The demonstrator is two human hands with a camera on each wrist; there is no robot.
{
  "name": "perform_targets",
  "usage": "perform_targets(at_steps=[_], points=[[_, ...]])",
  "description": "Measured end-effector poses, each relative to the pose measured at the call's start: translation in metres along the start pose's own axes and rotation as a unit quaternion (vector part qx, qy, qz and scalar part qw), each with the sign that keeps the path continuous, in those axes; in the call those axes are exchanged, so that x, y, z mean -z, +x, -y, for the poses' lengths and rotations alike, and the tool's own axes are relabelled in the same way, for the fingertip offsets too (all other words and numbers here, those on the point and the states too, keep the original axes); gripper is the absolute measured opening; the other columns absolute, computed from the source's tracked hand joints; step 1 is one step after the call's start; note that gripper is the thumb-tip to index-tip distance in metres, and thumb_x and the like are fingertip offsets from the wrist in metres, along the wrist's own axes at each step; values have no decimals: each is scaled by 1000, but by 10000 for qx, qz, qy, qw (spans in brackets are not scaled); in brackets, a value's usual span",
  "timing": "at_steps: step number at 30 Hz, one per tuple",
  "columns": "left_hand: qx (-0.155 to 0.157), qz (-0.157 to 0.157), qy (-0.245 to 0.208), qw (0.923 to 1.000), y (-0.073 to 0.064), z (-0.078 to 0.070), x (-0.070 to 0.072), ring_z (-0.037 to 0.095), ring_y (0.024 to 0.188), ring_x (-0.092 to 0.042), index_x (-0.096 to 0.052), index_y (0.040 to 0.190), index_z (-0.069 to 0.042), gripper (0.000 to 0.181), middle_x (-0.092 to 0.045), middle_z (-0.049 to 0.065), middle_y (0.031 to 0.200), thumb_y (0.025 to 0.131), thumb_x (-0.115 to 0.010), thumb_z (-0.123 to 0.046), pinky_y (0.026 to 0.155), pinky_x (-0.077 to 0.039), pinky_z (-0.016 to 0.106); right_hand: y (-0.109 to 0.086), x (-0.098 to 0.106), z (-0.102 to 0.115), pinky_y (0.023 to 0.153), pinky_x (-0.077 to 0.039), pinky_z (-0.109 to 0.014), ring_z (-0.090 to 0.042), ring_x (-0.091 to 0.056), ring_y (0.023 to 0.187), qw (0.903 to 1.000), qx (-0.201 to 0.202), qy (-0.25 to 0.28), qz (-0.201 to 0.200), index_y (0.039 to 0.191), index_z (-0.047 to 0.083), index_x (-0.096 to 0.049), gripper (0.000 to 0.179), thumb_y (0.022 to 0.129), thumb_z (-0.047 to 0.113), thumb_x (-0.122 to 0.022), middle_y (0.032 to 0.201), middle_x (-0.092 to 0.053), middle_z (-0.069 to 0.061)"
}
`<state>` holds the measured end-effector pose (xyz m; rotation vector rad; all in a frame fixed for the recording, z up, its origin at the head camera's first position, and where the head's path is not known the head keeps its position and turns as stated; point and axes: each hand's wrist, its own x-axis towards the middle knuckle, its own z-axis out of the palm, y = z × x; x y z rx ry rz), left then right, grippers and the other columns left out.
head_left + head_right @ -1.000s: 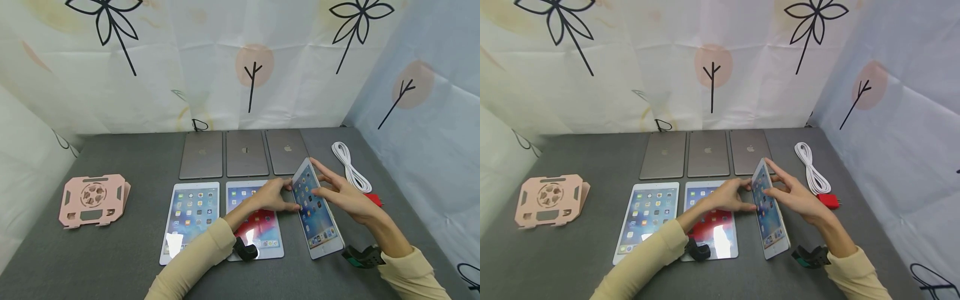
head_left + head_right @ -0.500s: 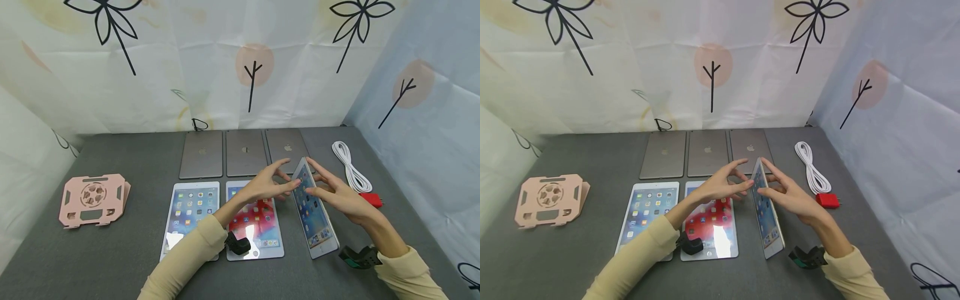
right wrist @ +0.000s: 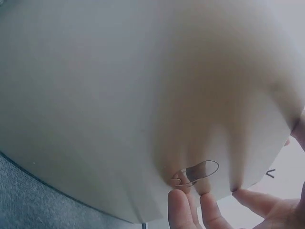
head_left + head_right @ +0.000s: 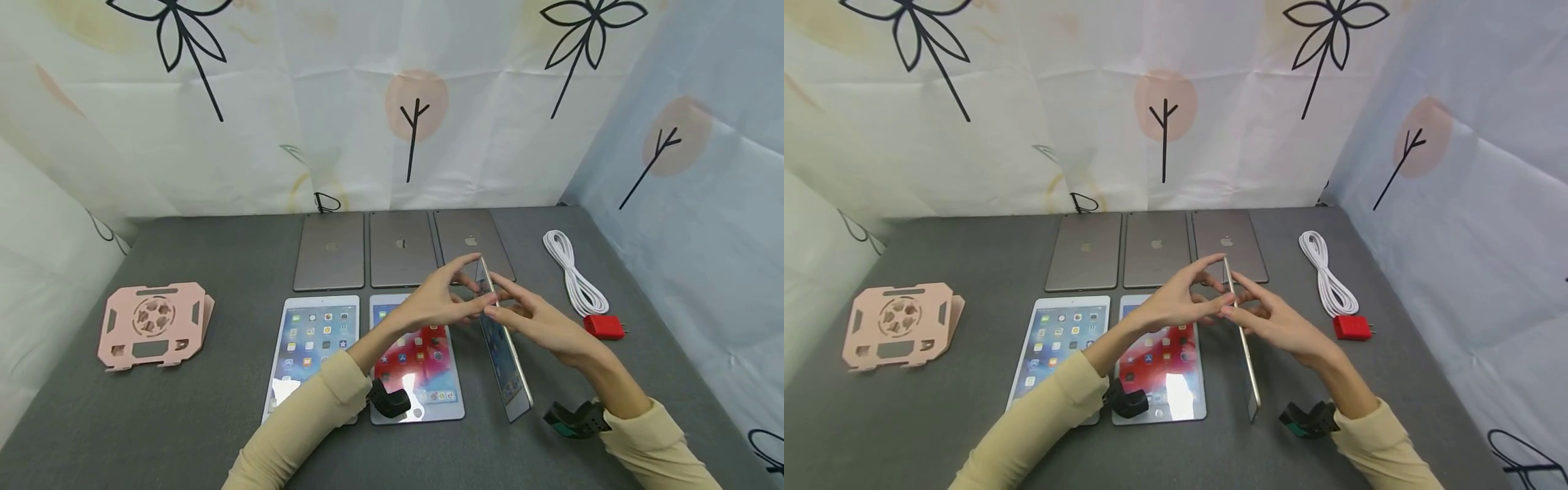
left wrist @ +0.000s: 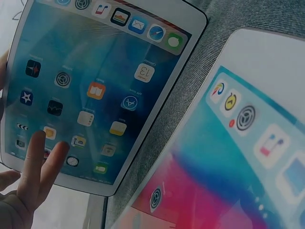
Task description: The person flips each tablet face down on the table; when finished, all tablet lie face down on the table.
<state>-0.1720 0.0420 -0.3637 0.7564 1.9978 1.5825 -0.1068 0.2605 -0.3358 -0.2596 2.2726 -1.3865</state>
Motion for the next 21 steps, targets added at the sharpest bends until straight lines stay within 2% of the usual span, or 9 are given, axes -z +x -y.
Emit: perform_targets(at_steps=[5,14,21], points=[[116,-52,-85,9999,-2,1,5,33,94,-78,-25,163,-24,79,-58,16,134,98,-70,-26,78,-63,33,6,-3,-2,111,-42,-64,-49,-43,140,9999,-80,59,127,167,21,-6,76,107,37,-51,155,-30,-25],[142,143,-221,9996,-6,3,14,40,99,-75,-26,162,-26,78,-59,17,134,98,-69,-23,83,-62,43,19,2,-14,111,-44,-61,-55,-22,151,9963,-383,304,710,165,7,-3,79,109,42,-46,167,-11,-33],[198,340,-388,9985,-9,8,21,42,102,-74,-27,162,-21,76,-58,20,136,98,-68,-18,85,-62,42,25,4,-30,108,-49,-51,-48,-38,146,9967,-447,76,671,165,10,-15,76,106,37,-55,162,-28,-32]])
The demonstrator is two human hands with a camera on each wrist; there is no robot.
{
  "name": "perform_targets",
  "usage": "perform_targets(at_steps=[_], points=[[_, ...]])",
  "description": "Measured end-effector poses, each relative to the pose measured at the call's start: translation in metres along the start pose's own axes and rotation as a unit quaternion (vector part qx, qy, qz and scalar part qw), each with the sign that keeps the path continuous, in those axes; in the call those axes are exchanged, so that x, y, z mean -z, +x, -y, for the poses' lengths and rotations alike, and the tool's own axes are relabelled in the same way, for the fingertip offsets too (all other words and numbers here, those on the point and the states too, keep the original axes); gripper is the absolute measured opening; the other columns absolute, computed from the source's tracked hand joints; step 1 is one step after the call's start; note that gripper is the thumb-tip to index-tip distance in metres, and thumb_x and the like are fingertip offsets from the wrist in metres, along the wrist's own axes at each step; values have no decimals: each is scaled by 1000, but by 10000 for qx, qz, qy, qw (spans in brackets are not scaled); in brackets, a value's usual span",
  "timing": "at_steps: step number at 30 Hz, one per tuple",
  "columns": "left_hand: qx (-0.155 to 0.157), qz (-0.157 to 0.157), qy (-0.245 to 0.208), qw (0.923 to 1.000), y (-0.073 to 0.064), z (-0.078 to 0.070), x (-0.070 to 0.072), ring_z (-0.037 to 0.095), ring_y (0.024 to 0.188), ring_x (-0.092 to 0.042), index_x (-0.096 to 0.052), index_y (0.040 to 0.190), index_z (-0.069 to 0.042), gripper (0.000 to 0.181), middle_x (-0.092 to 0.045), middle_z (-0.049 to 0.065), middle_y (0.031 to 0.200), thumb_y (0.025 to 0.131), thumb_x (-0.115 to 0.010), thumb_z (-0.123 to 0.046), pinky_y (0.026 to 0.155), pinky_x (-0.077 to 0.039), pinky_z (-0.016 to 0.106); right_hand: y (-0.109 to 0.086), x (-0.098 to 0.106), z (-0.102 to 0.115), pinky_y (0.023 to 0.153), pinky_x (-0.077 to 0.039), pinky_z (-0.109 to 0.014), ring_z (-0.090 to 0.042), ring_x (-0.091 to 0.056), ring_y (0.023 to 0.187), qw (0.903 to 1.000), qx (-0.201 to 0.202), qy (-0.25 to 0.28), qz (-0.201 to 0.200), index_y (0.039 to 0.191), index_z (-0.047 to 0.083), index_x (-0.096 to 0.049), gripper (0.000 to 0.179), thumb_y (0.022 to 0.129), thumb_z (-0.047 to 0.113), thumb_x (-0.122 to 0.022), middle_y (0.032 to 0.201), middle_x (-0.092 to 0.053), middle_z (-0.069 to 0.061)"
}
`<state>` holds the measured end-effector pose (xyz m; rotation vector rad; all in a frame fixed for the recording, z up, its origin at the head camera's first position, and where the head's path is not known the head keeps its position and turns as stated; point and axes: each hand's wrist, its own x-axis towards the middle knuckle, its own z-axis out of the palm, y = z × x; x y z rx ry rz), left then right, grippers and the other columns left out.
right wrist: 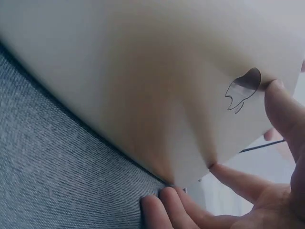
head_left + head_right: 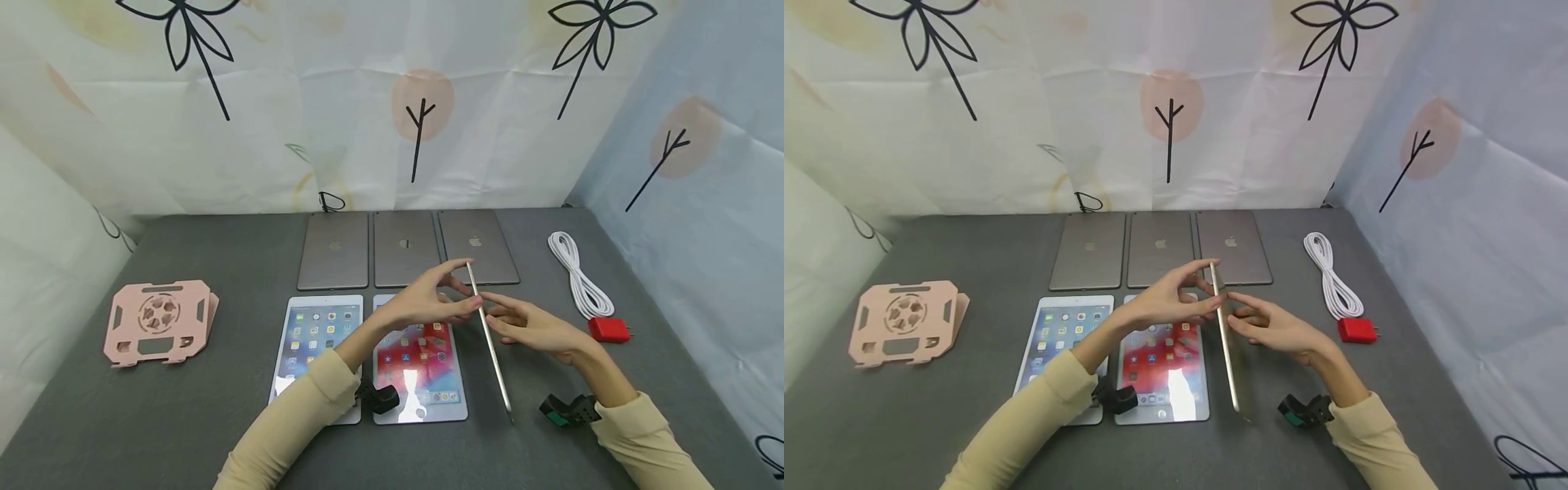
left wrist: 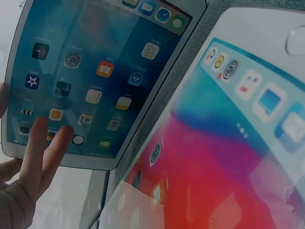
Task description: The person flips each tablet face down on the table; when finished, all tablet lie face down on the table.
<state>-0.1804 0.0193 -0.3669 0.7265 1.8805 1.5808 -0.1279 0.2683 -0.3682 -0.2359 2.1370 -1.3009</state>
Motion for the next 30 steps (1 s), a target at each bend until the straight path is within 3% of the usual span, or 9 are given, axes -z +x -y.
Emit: perform_targets(at_steps=[4,8,12,18,24,30], points=[[-14,109,-33,9999,-3,4,4,40,104,-74,-27,161,-18,74,-60,21,134,99,-67,-15,84,-62,38,2,-1,-3,108,-49,-53,-47,-40,145,9997,149,-173,-27,164,11,-20,75,105,36,-58,160,-32,-30],[-27,192,-83,9998,-7,5,9,32,105,-76,-28,160,-16,71,-62,21,132,99,-65,-13,86,-62,37,3,-3,-3,109,-42,-64,-50,-34,147,9994,172,-307,-47,164,13,-21,75,104,36,-59,160,-35,-29],[44,307,-314,9990,-11,6,12,35,111,-74,-26,160,-15,71,-59,23,135,99,-64,-10,89,-61,41,3,-5,-3,110,-36,-71,-51,-29,150,9992,97,-377,-127,164,14,-23,76,103,37,-61,162,-32,-28],[278,531,-791,9951,-15,8,17,33,109,-73,-21,161,-17,73,-49,28,145,101,-61,-6,94,-57,52,5,-8,-5,110,-40,-65,-51,-31,148,9984,177,-491,-217,163,14,-25,78,101,37,-65,162,-31,-28],[620,498,-1198,9896,-20,11,20,21,102,-71,-22,162,-19,76,-47,25,149,100,-63,-4,99,-56,51,5,-11,-7,110,-42,-61,-50,-33,146,9971,289,-647,-265,163,14,-26,80,99,36,-68,161,-32,-27],[710,369,-1311,9881,-22,14,21,35,114,-71,-20,162,-11,81,-46,26,151,96,-66,-1,98,-56,51,4,-14,-7,106,-46,-57,-49,-34,143,9957,269,-785,-418,162,16,-29,82,96,36,-73,158,-27,-27]])
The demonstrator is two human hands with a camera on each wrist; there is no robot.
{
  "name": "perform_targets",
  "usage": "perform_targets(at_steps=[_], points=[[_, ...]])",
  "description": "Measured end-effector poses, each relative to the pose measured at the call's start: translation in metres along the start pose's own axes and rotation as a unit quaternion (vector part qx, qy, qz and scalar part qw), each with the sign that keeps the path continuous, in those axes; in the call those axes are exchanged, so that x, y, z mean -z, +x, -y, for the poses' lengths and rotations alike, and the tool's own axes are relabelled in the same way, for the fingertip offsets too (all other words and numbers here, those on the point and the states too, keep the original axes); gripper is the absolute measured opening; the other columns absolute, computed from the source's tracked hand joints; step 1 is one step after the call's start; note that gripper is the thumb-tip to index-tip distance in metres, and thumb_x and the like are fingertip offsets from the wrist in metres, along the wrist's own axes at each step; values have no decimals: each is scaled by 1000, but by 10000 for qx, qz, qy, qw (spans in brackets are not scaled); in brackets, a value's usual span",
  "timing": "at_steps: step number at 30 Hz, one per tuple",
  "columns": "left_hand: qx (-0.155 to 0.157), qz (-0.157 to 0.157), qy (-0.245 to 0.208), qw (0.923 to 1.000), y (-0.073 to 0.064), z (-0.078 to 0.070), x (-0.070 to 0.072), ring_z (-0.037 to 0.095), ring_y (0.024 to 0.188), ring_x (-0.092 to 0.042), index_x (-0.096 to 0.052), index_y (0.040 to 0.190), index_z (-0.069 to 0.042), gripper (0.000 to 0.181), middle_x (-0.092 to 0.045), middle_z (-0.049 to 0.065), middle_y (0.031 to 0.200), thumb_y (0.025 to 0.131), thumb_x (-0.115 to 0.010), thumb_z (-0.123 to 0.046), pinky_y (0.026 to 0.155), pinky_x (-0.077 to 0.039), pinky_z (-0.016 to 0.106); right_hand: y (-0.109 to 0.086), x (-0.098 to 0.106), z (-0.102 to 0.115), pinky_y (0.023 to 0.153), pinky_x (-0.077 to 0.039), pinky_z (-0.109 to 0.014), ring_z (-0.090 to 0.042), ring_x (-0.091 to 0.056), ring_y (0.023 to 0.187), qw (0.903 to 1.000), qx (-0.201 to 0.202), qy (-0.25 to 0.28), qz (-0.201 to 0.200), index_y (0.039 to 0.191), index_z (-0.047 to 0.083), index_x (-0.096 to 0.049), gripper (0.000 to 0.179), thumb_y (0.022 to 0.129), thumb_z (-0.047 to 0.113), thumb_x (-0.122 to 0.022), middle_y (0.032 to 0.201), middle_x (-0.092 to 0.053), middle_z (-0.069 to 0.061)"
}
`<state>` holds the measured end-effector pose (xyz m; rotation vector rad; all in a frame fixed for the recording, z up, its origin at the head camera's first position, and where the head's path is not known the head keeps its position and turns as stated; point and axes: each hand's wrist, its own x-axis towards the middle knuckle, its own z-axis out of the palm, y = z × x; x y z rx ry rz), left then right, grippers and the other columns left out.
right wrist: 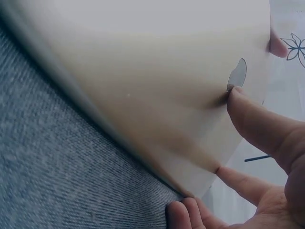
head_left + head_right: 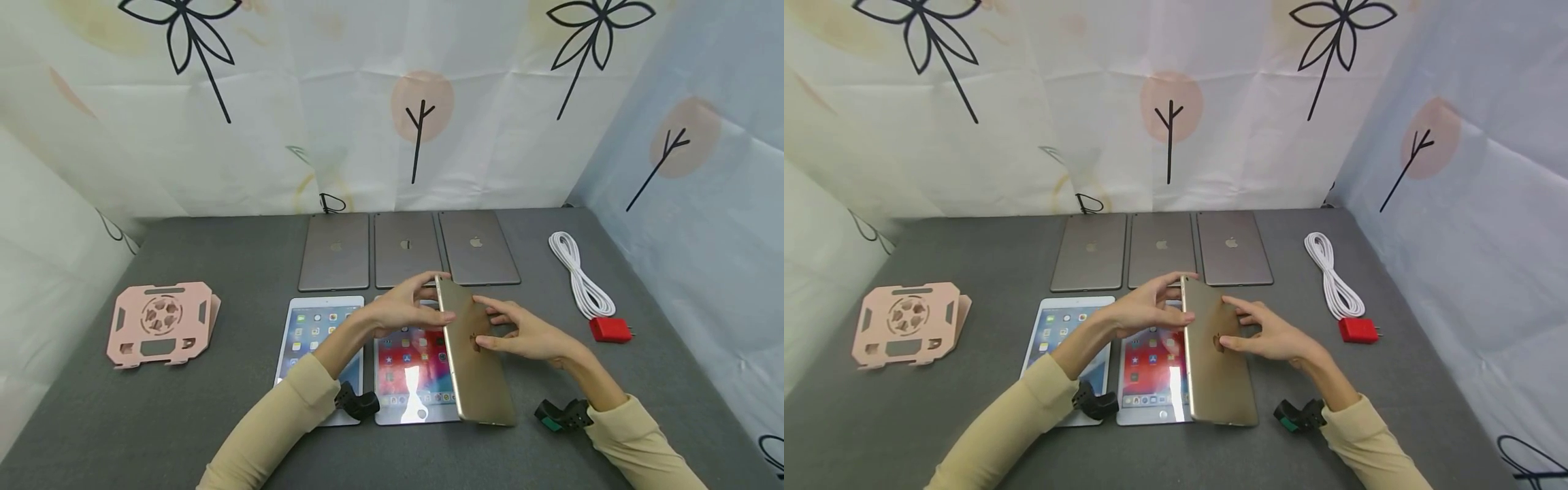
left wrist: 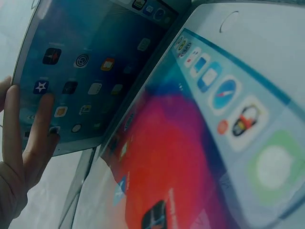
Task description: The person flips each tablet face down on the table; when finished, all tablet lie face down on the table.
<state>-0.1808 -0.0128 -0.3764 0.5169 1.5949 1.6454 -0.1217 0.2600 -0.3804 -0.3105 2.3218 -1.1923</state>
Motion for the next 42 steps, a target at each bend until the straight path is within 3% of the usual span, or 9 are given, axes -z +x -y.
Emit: perform_targets(at_steps=[3,11,18,21,26,30,33,38,42], points=[[8,-89,-50,9999,2,3,-1,37,113,-71,-22,162,-9,82,-48,26,150,94,-67,1,97,-57,50,-1,0,0,105,-46,-57,-50,-33,143,10000,-25,39,-30,163,15,-27,84,95,35,-73,157,-26,-28],[-56,-348,-179,9992,8,14,-6,24,95,-75,-28,160,-8,86,-54,25,146,88,-71,9,80,-63,39,-1,6,-7,105,-47,-55,-49,-33,141,9993,-323,88,-183,165,6,-8,107,91,37,-78,155,-22,-31],[-60,-382,-230,9990,10,18,-14,24,97,-76,-31,159,-12,88,-55,23,145,86,-70,14,75,-63,36,-4,12,-12,98,-49,-45,-38,-43,125,9966,-583,157,-553,162,-3,-9,116,83,36,-85,139,-37,-26],[-144,-435,38,9989,13,19,-18,21,90,-76,-32,159,-11,87,-54,22,145,85,-72,13,73,-63,35,-7,14,-12,89,-48,-36,-32,-47,116,9956,-523,95,-773,161,-4,-11,117,81,34,-87,127,-42,-22],[-261,-717,900,9930,21,24,-23,12,74,-72,-35,157,-8,88,-58,18,134,82,-81,6,63,-59,27,-12,16,-12,78,-49,-33,-31,-55,106,9929,-377,-69,-1130,160,-4,-13,118,78,28,-91,114,-47,-20],[-359,-1020,1711,9793,29,29,-26,8,57,-63,-41,154,-6,88,-69,17,105,79,-87,-4,50,-49,22,-15,20,-14,75,-49,-33,-30,-55,101,9907,-321,-386,-1263,159,-6,-15,117,76,27,-92,112,-49,-22],[-466,-1273,2486,9591,35,32,-27,6,51,-52,-48,150,-5,86,-68,14,99,76,-91,-13,49,-42,20,-15,23,-16,76,-48,-33,-30,-52,101,9900,-426,-580,-1211,159,-8,-15,118,77,30,-91,113,-49,-23],[-516,-1504,3483,9238,44,32,-29,6,63,-44,-56,145,-4,84,-63,7,102,73,-94,-25,65,-42,20,-13,30,-22,78,-47,-33,-30,-50,103,9911,-641,-623,-988,159,-8,-13,119,78,34,-89,115,-48,-23],[-495,-1539,3832,9094,50,30,-30,9,77,-49,-58,143,-3,83,-65,4,98,73,-94,-31,75,-45,23,-11,36,-27,82,-47,-37,-34,-47,107,9923,-713,-538,-856,161,-6,-10,119,80,35,-88,122,-45,-26]])
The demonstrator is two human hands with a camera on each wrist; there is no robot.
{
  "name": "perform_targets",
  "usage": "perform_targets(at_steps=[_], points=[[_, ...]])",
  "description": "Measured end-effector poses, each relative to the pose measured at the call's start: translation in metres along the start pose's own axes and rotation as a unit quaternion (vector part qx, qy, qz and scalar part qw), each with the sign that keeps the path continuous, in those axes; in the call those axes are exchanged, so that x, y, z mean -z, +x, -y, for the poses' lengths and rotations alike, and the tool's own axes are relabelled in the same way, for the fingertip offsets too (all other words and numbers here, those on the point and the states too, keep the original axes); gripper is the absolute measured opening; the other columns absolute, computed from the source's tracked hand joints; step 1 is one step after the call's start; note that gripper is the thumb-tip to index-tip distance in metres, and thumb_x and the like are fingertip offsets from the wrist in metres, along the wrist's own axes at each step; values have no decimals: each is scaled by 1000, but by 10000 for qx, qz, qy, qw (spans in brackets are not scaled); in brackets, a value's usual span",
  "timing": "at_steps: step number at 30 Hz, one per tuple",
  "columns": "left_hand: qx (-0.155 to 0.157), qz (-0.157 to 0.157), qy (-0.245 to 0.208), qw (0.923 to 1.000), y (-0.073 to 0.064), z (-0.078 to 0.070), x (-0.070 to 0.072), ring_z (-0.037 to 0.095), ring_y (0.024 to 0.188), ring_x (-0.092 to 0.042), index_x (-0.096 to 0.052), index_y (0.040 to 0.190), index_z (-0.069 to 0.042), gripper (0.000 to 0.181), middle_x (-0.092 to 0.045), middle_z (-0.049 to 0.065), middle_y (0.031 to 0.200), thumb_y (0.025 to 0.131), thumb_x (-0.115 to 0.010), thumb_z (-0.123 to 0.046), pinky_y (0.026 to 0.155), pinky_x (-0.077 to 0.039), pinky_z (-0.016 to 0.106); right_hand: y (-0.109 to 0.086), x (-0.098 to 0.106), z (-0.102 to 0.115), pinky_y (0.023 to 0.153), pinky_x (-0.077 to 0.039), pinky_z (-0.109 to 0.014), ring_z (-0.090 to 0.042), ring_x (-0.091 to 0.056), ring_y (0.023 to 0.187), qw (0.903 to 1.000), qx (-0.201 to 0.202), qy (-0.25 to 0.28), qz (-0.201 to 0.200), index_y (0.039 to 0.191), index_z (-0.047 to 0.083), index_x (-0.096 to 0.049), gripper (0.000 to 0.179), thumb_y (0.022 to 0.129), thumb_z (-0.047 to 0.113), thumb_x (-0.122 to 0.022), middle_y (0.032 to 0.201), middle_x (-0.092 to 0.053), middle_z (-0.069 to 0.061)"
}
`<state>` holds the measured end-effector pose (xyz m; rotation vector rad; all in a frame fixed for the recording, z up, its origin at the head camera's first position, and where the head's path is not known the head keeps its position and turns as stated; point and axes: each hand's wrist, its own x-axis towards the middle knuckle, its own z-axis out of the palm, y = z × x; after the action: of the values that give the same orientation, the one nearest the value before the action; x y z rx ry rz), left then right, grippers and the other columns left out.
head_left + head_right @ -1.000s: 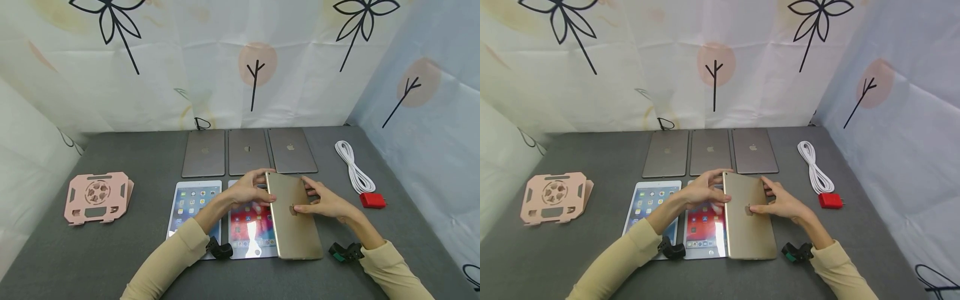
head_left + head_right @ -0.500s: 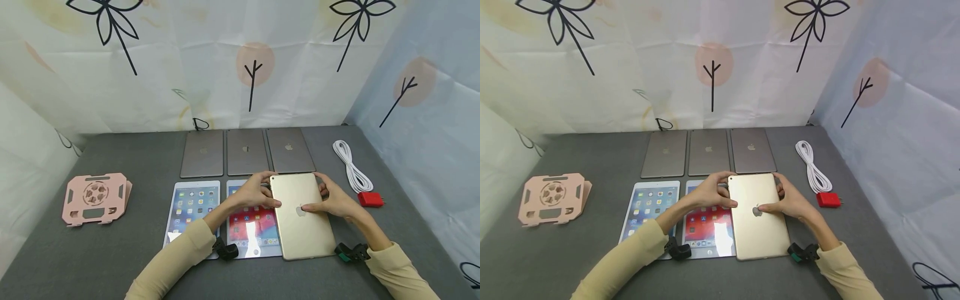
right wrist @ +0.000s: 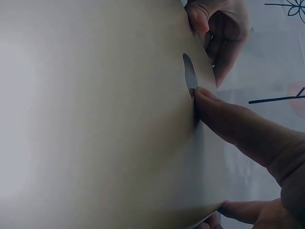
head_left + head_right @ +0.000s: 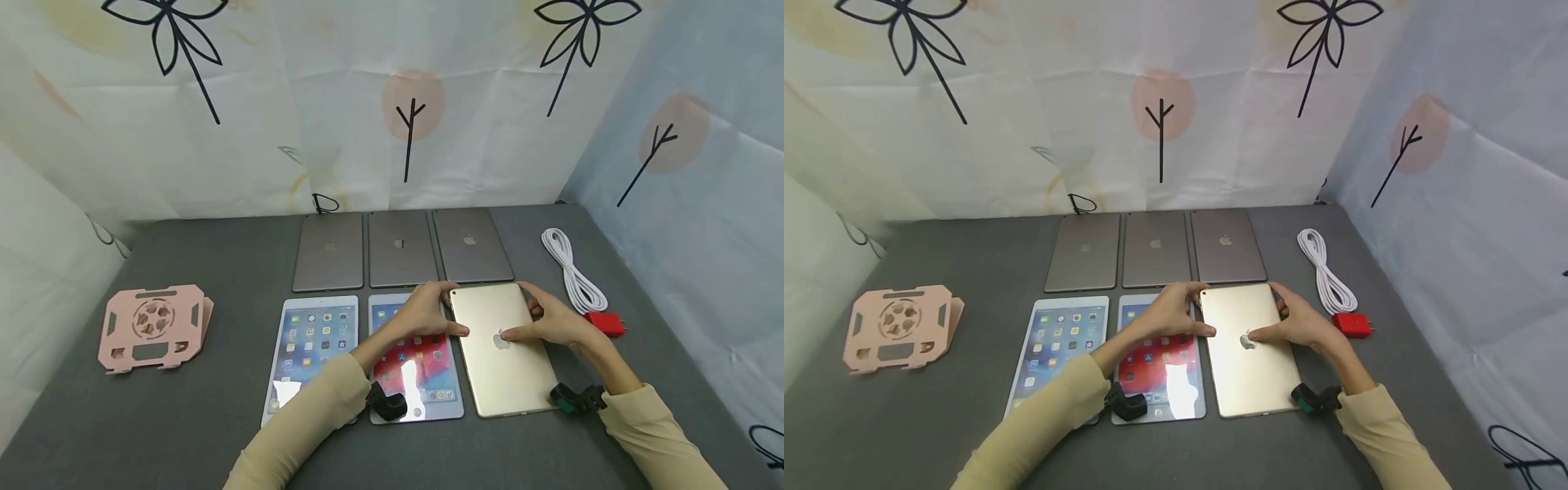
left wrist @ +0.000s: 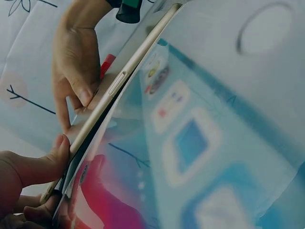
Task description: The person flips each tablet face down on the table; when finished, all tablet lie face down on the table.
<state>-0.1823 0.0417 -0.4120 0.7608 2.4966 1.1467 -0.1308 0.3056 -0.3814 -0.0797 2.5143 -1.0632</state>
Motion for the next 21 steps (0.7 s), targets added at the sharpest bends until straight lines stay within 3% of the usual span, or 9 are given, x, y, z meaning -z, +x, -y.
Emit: perform_targets(at_steps=[7,11,21], points=[[44,201,583,9981,8,-2,2,19,102,-64,-58,143,-2,82,-70,11,119,75,-92,-35,91,-54,32,6,1,-4,95,-46,-57,-45,-40,124,9994,-96,-308,-98,161,-4,-15,117,79,40,-88,141,-35,-33],[24,247,961,9951,11,-5,3,25,119,-60,-58,142,-3,83,-65,14,130,75,-92,-37,101,-52,36,6,0,-5,96,-44,-62,-48,-37,128,9990,-69,-411,-135,161,-3,-17,117,79,41,-88,143,-34,-34],[191,256,1119,9932,12,-10,0,24,123,-53,-58,143,-4,84,-58,16,134,74,-93,-37,104,-49,34,7,0,-6,95,-42,-64,-50,-33,129,9986,-113,-509,-89,160,-2,-17,117,79,42,-88,145,-32,-33]])
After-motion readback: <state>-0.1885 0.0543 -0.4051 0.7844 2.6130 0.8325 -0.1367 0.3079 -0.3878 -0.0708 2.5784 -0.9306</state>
